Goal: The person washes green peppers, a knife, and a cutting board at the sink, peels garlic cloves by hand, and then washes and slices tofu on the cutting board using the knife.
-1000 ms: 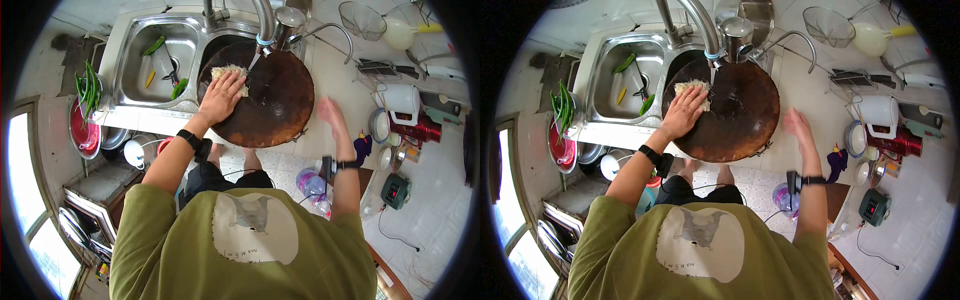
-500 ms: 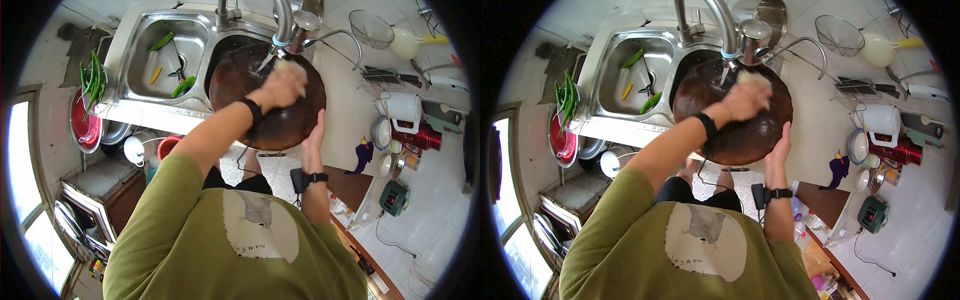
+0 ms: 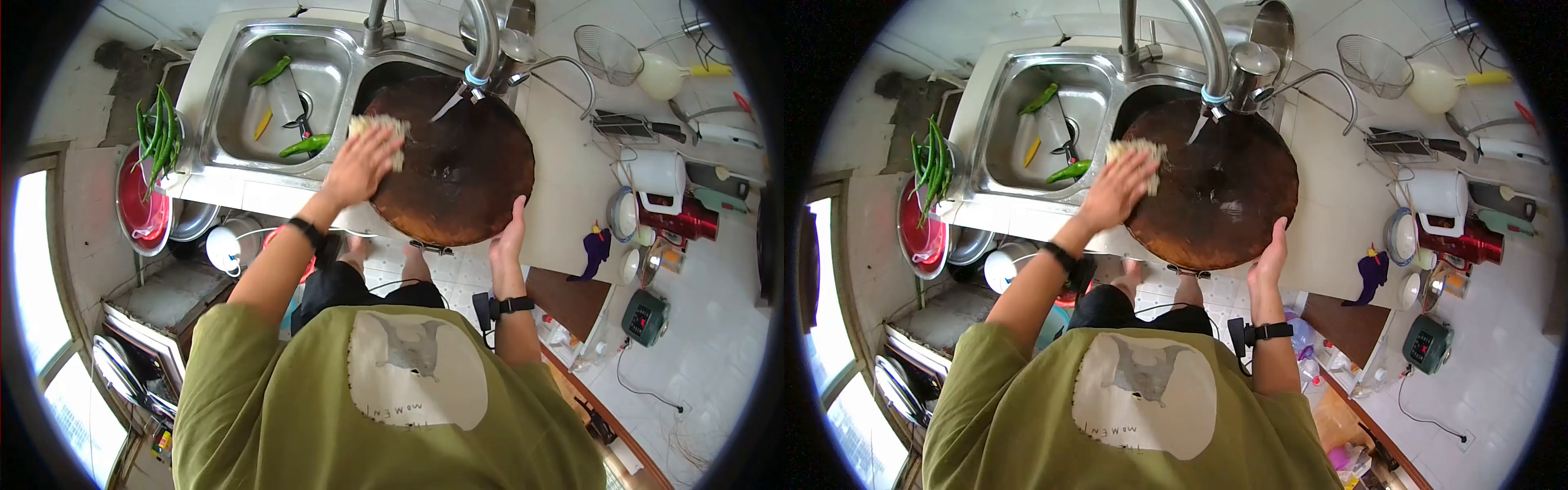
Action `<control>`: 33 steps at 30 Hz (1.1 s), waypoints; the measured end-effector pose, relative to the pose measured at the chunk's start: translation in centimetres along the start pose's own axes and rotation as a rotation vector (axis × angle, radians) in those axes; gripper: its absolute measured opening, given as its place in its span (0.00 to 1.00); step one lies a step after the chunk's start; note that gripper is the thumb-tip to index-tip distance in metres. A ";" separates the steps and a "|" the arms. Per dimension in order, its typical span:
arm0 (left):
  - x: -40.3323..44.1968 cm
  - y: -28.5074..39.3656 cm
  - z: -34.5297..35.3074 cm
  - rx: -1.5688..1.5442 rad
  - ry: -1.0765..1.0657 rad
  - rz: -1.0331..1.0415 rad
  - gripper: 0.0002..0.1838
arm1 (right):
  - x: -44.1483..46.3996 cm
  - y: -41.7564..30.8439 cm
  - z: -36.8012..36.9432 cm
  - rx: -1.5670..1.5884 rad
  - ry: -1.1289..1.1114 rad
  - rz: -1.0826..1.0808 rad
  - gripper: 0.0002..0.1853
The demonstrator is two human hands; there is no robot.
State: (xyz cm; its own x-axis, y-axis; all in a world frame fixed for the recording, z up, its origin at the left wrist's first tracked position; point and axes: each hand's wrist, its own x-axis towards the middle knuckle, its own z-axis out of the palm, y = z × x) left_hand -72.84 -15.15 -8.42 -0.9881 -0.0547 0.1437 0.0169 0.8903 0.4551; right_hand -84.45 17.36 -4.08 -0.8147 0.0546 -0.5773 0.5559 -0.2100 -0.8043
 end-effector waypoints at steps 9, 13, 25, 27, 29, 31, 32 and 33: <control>12.5 4.7 4.9 0.177 -0.066 -0.329 0.35 | 0.3 -0.4 -0.6 -0.063 -0.082 0.076 0.38; 9.4 11.2 4.9 -0.003 0.038 -0.035 0.34 | 0.6 -0.6 -1.0 -0.020 -0.163 0.113 0.37; 9.5 -0.5 2.3 0.277 0.115 -0.325 0.35 | 0.3 -2.1 -1.8 -0.054 -0.160 0.200 0.34; 7.5 5.2 2.1 0.122 0.049 -0.184 0.37 | 0.6 -1.7 -2.3 -0.023 -0.161 0.208 0.33; 5.3 10.5 3.0 0.015 -0.012 0.014 0.38 | 1.0 -1.7 -2.3 0.003 -0.170 0.212 0.33; 5.4 12.8 3.0 -0.009 -0.076 0.063 0.38 | 1.0 -2.1 -2.6 -0.037 -0.217 0.146 0.33; 6.0 12.3 2.8 0.001 -0.040 0.053 0.37 | 1.3 -2.0 -3.0 -0.031 -0.201 0.144 0.33; 6.7 10.7 2.5 0.009 -0.007 0.046 0.36 | 1.9 -1.8 -3.3 -0.119 -0.158 0.141 0.33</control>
State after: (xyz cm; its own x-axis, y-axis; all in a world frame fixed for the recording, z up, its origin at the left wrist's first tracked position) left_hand -79.68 -4.83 -4.79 -0.9873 -0.0104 0.1587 0.0612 0.8960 0.4398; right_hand -86.46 21.11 -4.17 -0.7379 -0.1226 -0.6637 0.6742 -0.0874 -0.7334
